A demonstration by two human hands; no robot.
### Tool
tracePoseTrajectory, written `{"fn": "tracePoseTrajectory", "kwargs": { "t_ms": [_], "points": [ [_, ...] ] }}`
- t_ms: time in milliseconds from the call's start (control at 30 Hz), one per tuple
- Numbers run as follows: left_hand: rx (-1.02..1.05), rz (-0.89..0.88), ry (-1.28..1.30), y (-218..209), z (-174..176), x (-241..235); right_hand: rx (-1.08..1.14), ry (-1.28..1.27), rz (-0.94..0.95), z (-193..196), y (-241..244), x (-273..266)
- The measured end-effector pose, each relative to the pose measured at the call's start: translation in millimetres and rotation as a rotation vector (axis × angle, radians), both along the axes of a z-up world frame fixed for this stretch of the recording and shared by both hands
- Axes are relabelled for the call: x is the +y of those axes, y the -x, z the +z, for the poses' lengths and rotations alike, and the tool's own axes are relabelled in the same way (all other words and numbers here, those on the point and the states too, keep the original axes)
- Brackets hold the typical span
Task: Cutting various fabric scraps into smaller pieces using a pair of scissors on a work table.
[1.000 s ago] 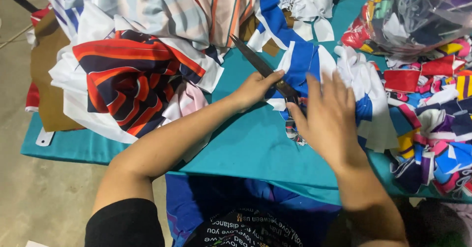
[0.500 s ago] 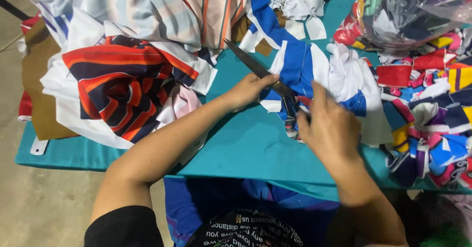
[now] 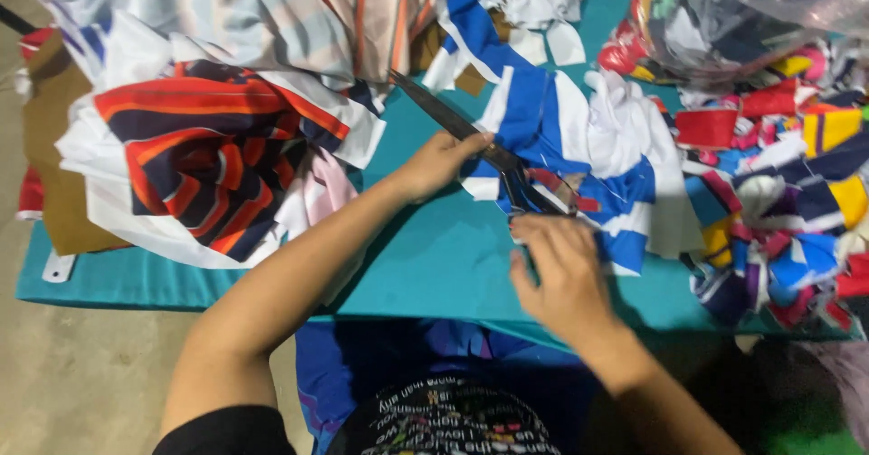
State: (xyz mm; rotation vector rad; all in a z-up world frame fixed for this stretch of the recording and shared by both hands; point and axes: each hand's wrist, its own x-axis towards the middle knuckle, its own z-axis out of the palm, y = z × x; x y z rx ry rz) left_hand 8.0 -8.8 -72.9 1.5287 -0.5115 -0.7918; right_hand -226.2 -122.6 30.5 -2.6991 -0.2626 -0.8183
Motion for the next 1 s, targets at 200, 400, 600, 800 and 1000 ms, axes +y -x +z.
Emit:
{"fn": "tracePoseTrajectory", "kwargs": {
  "t_ms": [200, 400, 600, 800, 1000],
  "points": [
    [-0.019, -0.166, -0.014, 8.4, 80.8, 11.4, 0.029, -0.227, 0.054, 7.1, 37.5, 37.9],
    [0.09, -0.056, 0.038, 5.5, 43.7, 4.4, 0.186, -0.096, 0.111, 34.7, -12.9, 31.5],
    [0.151, -0.062, 0.03, 5.0, 48.7, 4.7, 0.219, 0.587, -0.277, 102.0, -1.6, 17.9],
    [0.103, -0.04, -0.021, 15.2, 69.4, 12.7, 0.009, 0.387, 0.065, 104.3, 96.1, 19.1],
    [0.073, 0.029, -0.024, 1.6, 0.6, -6.1, -0.078, 0.111, -0.021, -32.1, 59.5, -34.7]
  ]
}}
